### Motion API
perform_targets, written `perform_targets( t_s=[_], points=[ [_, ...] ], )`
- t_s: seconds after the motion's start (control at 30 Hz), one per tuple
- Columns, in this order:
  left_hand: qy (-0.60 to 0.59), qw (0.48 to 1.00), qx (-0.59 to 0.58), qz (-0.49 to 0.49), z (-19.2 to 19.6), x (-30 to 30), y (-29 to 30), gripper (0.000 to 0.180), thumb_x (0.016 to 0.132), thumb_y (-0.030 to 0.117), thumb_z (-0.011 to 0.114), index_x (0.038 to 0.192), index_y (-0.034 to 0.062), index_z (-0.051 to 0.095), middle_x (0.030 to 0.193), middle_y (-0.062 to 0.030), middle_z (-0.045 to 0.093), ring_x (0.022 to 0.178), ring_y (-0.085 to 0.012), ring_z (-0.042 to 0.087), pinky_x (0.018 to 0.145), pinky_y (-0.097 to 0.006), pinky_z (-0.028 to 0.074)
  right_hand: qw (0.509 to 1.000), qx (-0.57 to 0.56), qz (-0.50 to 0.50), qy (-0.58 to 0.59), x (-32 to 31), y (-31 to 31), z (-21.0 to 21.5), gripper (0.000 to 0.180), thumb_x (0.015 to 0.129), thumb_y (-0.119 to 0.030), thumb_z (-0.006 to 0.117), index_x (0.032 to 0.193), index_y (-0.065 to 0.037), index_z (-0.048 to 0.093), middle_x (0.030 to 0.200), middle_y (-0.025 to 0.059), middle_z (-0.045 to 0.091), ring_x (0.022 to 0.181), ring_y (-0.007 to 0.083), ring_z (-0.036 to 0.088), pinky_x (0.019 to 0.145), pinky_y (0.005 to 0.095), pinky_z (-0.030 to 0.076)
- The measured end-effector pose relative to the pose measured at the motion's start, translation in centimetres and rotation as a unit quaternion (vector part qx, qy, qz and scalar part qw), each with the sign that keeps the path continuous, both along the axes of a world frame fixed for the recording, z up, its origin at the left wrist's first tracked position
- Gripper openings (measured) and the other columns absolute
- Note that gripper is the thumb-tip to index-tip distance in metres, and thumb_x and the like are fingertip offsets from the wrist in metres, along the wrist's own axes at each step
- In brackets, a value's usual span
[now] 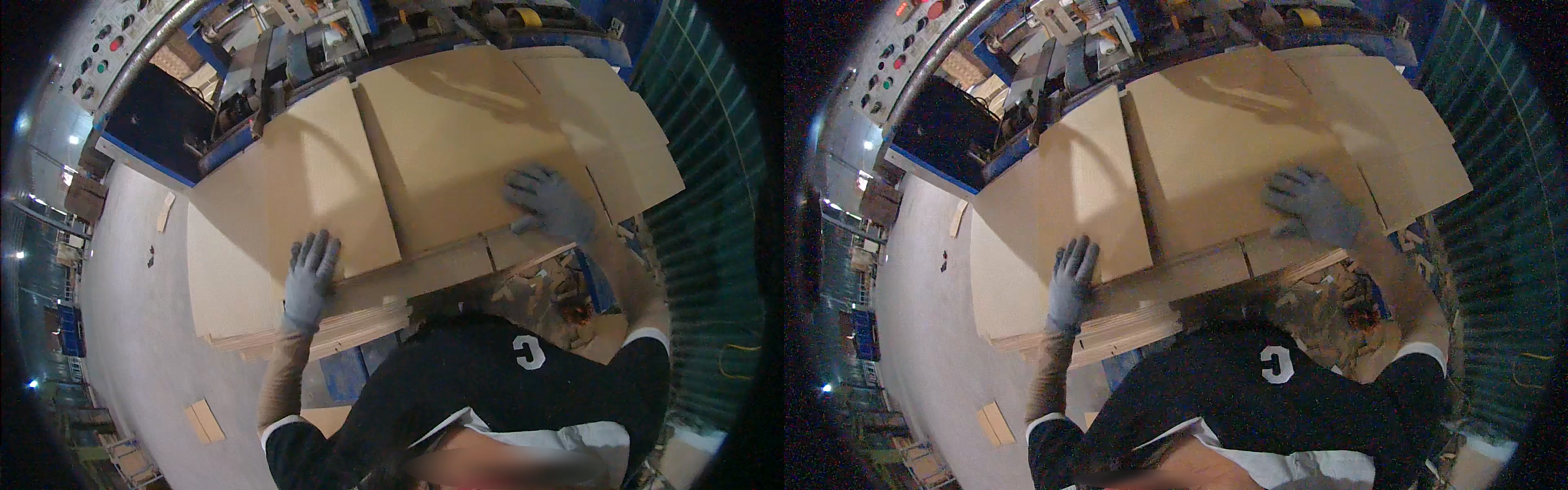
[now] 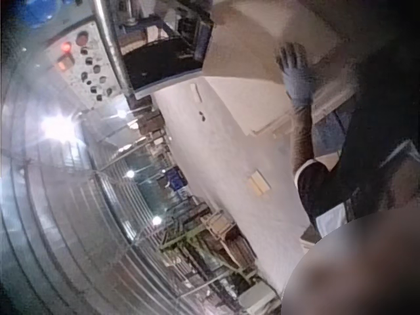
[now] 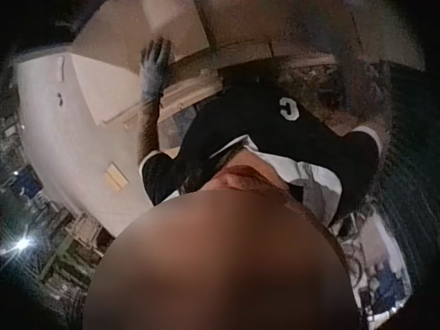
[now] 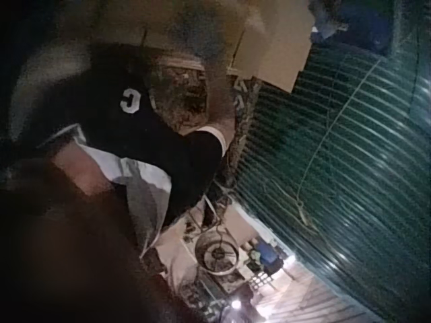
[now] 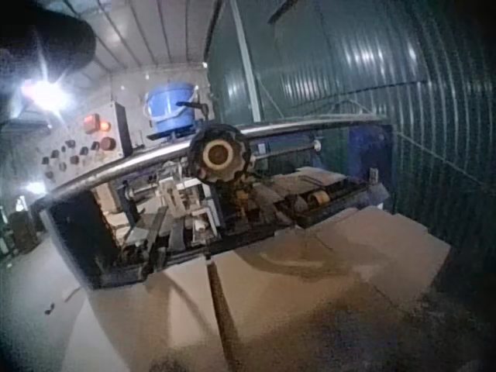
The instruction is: The person repeatedly picks up flat cardboard sheets and stacks them on a blue pallet in a factory setting. The person handles the sheets one at a time, aligning them into a growing pile.
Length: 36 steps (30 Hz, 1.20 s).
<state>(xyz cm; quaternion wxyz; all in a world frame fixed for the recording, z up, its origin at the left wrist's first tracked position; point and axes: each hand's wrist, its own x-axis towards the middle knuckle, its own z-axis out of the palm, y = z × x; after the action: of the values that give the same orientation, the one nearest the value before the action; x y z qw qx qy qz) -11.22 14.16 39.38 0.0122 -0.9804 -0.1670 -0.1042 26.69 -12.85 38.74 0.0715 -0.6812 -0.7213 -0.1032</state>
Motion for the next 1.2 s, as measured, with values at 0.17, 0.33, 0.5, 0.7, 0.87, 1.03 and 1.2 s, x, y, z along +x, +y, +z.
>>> perform_targets(
  t_s=[0.17, 0.33, 0.5, 0.7, 0.87, 1.03, 1.2],
  points=[
    [-0.115, 0.993, -0.002, -0.022, -1.3, 4.5, 5.8, 0.066, 0.077, 0.012, 0.061, 0.139, 0.0083, 0.040, 0.144, -0.0177, 0.039, 0.133, -0.0379, 0.036, 0.110, -0.051, 0.025, 0.999, 0.038, 0.012, -0.004, 6.4, 5.8, 0.3, 0.068, 0.080, -0.059, 0.056, 0.126, -0.008, 0.056, 0.133, 0.0154, 0.051, 0.124, 0.0344, 0.044, 0.104, 0.0452, 0.034],
    [-0.149, 0.983, 0.026, 0.107, -1.4, 12.8, 14.5, 0.063, 0.075, 0.015, 0.067, 0.133, 0.0057, 0.045, 0.138, -0.0191, 0.043, 0.126, -0.0367, 0.042, 0.107, -0.051, 0.030, 0.990, -0.003, -0.144, 0.007, 9.2, 14.6, 0.3, 0.065, 0.082, -0.056, 0.057, 0.131, -0.014, 0.051, 0.138, 0.0128, 0.046, 0.127, 0.0331, 0.040, 0.106, 0.0447, 0.033],
    [-0.227, 0.960, 0.068, 0.150, -2.0, 13.3, 18.1, 0.065, 0.076, 0.028, 0.072, 0.130, 0.0017, 0.046, 0.133, -0.0210, 0.048, 0.121, -0.0389, 0.046, 0.102, -0.048, 0.035, 0.964, 0.112, -0.232, -0.060, 11.2, 13.8, 1.0, 0.051, 0.083, -0.053, 0.057, 0.114, -0.013, 0.062, 0.129, 0.0131, 0.053, 0.117, 0.0350, 0.049, 0.096, 0.0478, 0.041],
    [-0.109, 0.813, 0.001, 0.572, -4.8, -12.6, 14.2, 0.085, 0.086, 0.057, 0.056, 0.142, -0.0025, 0.033, 0.145, -0.0230, 0.035, 0.137, -0.0347, 0.030, 0.112, -0.042, 0.024, 0.609, 0.484, -0.599, 0.188, 17.5, -12.5, 0.4, 0.028, 0.085, -0.027, 0.062, 0.095, -0.001, 0.067, 0.091, 0.0126, 0.066, 0.081, 0.0243, 0.063, 0.070, 0.0369, 0.051],
    [0.051, 0.779, -0.160, 0.604, -4.9, -21.1, 10.4, 0.075, 0.086, 0.055, 0.055, 0.129, -0.0060, 0.048, 0.135, -0.0248, 0.047, 0.124, -0.0348, 0.047, 0.101, -0.040, 0.038, 0.316, 0.586, -0.382, 0.641, 18.3, -21.5, -2.3, 0.041, 0.092, -0.027, 0.057, 0.124, -0.002, 0.056, 0.121, 0.0138, 0.060, 0.107, 0.0250, 0.058, 0.091, 0.0378, 0.047],
    [0.013, 0.912, -0.064, 0.405, -2.0, -17.6, 9.7, 0.052, 0.088, 0.038, 0.058, 0.122, -0.0006, 0.055, 0.120, -0.0213, 0.057, 0.111, -0.0361, 0.053, 0.092, -0.039, 0.042, 0.442, 0.593, -0.268, 0.617, 13.6, -15.9, 3.5, 0.039, 0.092, -0.023, 0.054, 0.126, -0.003, 0.053, 0.123, 0.0114, 0.057, 0.110, 0.0263, 0.056, 0.093, 0.0390, 0.046],
    [-0.005, 0.749, -0.099, 0.655, -2.8, -17.3, 8.2, 0.067, 0.084, 0.046, 0.061, 0.130, -0.0019, 0.050, 0.132, -0.0288, 0.048, 0.125, -0.0383, 0.045, 0.099, -0.040, 0.038, 0.667, 0.609, -0.347, 0.250, 2.6, -10.5, 9.6, 0.034, 0.091, -0.019, 0.056, 0.113, 0.005, 0.059, 0.116, 0.0123, 0.059, 0.108, 0.0202, 0.055, 0.091, 0.0337, 0.045]
  ],
)
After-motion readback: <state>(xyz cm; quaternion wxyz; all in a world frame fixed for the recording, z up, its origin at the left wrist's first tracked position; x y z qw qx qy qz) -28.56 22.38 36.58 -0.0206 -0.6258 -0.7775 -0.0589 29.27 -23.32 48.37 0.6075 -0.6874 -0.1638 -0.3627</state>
